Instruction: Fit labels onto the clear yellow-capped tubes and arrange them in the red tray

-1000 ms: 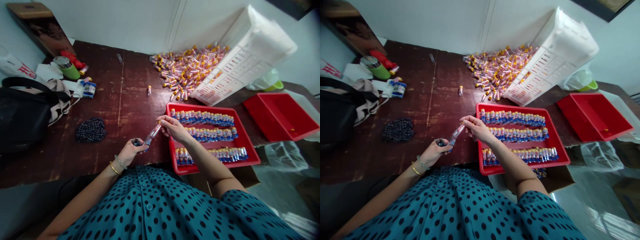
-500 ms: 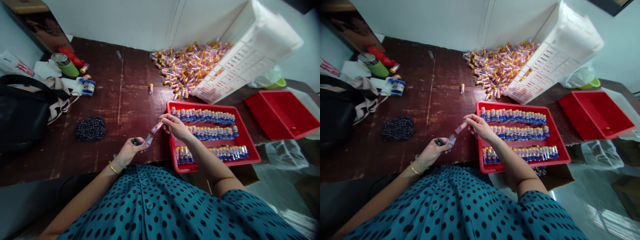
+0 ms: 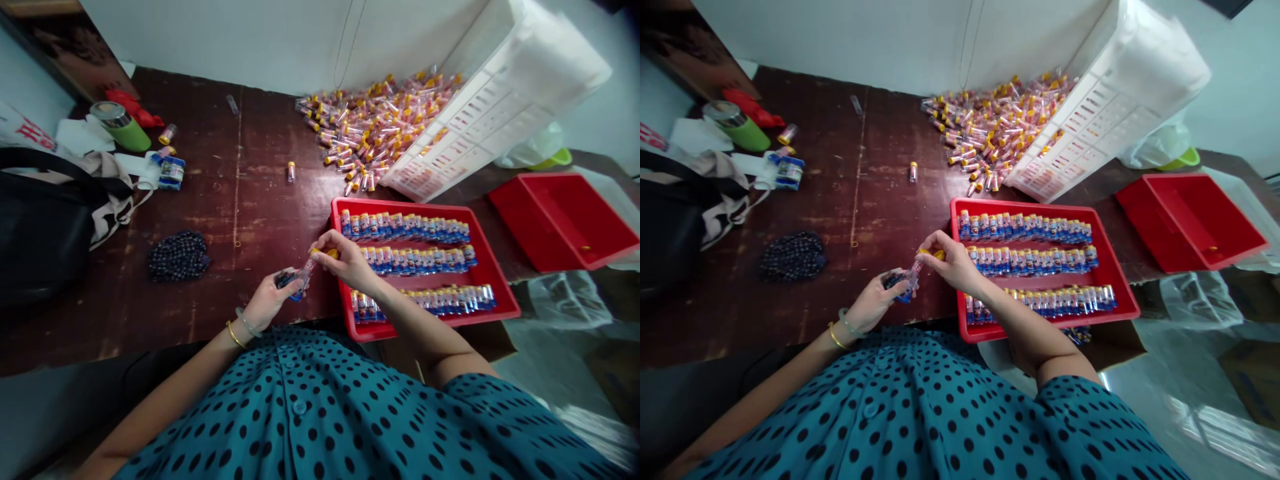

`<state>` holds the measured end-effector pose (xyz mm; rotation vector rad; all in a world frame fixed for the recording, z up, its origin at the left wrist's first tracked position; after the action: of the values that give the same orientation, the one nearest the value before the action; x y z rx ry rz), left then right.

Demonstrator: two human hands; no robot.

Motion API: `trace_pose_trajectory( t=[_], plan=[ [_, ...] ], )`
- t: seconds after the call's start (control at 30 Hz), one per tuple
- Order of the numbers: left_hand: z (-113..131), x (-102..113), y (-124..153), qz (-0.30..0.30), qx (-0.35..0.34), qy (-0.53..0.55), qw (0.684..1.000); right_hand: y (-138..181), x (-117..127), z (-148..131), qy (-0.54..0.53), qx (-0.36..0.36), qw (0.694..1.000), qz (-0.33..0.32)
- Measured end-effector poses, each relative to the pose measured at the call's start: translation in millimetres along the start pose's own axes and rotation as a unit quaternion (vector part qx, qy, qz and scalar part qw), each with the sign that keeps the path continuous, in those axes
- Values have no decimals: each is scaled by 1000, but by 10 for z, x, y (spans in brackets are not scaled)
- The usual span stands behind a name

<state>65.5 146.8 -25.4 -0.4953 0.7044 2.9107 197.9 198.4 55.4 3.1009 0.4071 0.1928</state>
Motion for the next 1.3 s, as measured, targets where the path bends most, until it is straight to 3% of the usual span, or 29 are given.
trace_pose_trajectory(
  t=[0.2, 0.4, 0.6, 0.93, 1.3],
  plan=[
    [-79, -231, 41, -28, 58, 93, 994, 365, -150, 285, -20, -25, 999, 28],
    [-71, -337, 77, -73, 84, 63, 992, 542, 32, 383, -61, -34, 994, 86],
    [-36, -333, 81, -34, 66, 42, 996, 612, 127, 424, -73, -17, 991, 112],
    [-88, -463, 11, -31, 43, -21, 998, 653, 265, 459, -80, -19, 990, 112],
    [-165, -612, -42, -23, 65, -25, 997, 678, 431, 407, -98, -9, 989, 107]
  ],
)
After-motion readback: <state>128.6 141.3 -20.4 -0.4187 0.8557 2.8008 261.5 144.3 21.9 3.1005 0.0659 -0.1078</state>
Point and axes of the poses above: each hand's wrist, its own y-axis away from the middle knuckle, its own x-axis out of the back of the hand, z = x × y, the point moved 10 cm from there along -y, towards the middle knuckle, and after that the axes turned 4 degrees about z, right-handed, at the moved point
